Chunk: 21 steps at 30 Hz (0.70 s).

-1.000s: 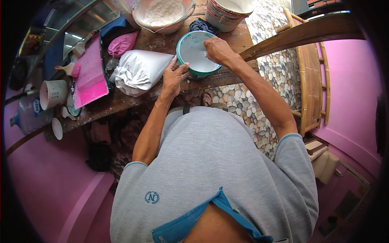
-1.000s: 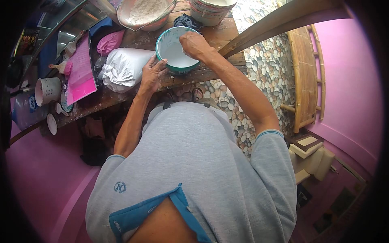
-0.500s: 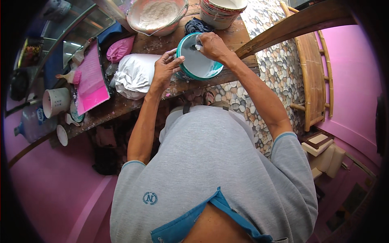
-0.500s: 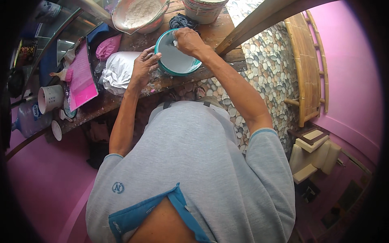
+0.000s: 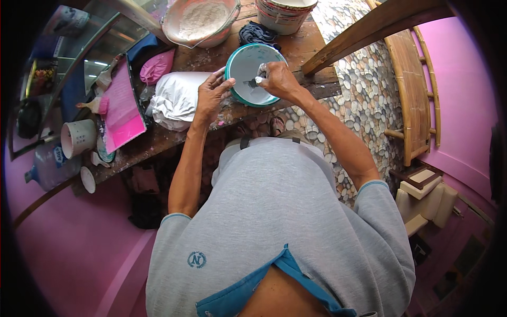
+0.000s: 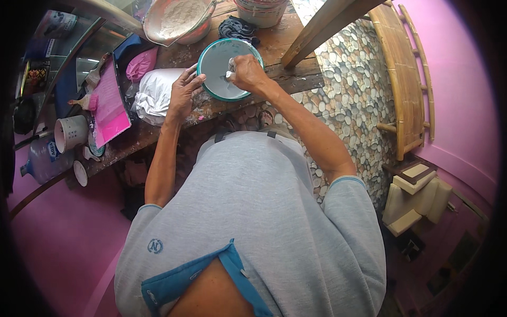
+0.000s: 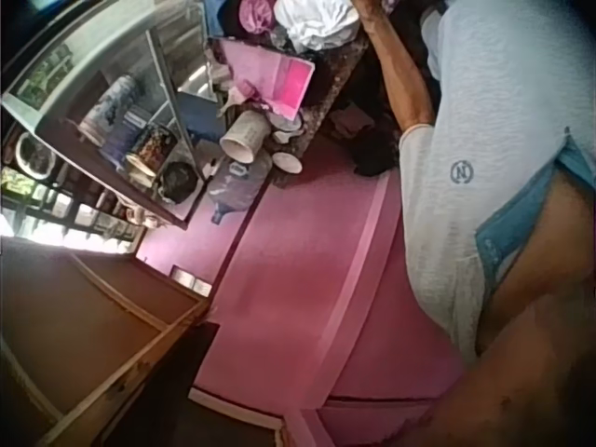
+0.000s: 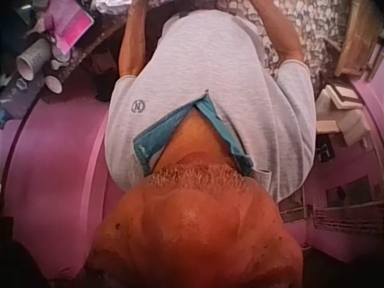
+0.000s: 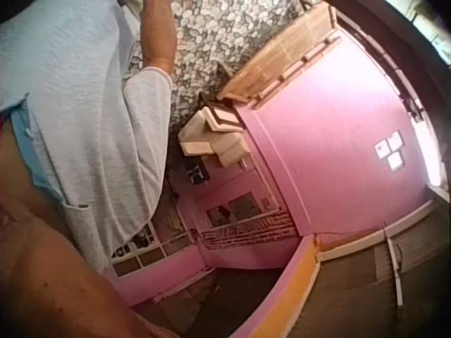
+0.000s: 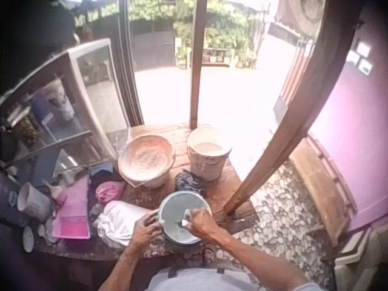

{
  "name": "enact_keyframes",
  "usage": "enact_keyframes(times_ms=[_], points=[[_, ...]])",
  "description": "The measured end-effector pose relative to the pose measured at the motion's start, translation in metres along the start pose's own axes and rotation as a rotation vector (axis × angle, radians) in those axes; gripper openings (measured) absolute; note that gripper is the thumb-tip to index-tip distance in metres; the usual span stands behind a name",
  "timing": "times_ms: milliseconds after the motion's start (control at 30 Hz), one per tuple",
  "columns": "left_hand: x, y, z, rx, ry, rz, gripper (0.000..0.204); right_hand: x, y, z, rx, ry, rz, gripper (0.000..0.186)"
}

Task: The person mixes white paint in a blue container using a putty knife, scraping the edges and stirring the liquid, then lifts a white bucket to move it.

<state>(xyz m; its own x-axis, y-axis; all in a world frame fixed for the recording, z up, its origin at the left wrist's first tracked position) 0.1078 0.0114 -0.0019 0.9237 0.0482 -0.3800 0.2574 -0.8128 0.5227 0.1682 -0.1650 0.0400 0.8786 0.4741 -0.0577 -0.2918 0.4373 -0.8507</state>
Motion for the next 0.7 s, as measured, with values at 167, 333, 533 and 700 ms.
enact_keyframes(times_ms=[167, 333, 533, 700], points=[[-0.005, -0.004, 0.002, -0.002, -0.015, 0.040, 0.046, 0.008, -0.001, -0.007, -0.109, -0.004, -0.147, 0.022], [-0.011, 0.006, 0.006, 0.033, 0.000, 0.095, 0.049, -0.006, -0.004, -0.012, -0.201, 0.011, -0.132, 0.019], [-0.010, 0.008, 0.005, 0.070, 0.047, 0.089, 0.047, -0.015, -0.002, 0.007, -0.088, -0.056, -0.143, 0.017], [-0.007, -0.002, 0.008, 0.083, 0.034, 0.103, 0.047, -0.018, 0.000, 0.006, -0.207, -0.043, -0.214, 0.016]])
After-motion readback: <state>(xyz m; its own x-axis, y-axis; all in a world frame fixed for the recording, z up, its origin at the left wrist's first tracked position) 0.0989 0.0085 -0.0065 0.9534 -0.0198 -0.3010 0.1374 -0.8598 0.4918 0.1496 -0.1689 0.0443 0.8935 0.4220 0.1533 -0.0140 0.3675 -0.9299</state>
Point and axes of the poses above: each hand's wrist, its own x-axis towards the middle knuckle, its own y-axis out of the palm, z = x × y, the point moved 7 cm from there along x, towards the middle knuckle, and after that the axes turned 14 degrees about -x, right-handed, at the moved point
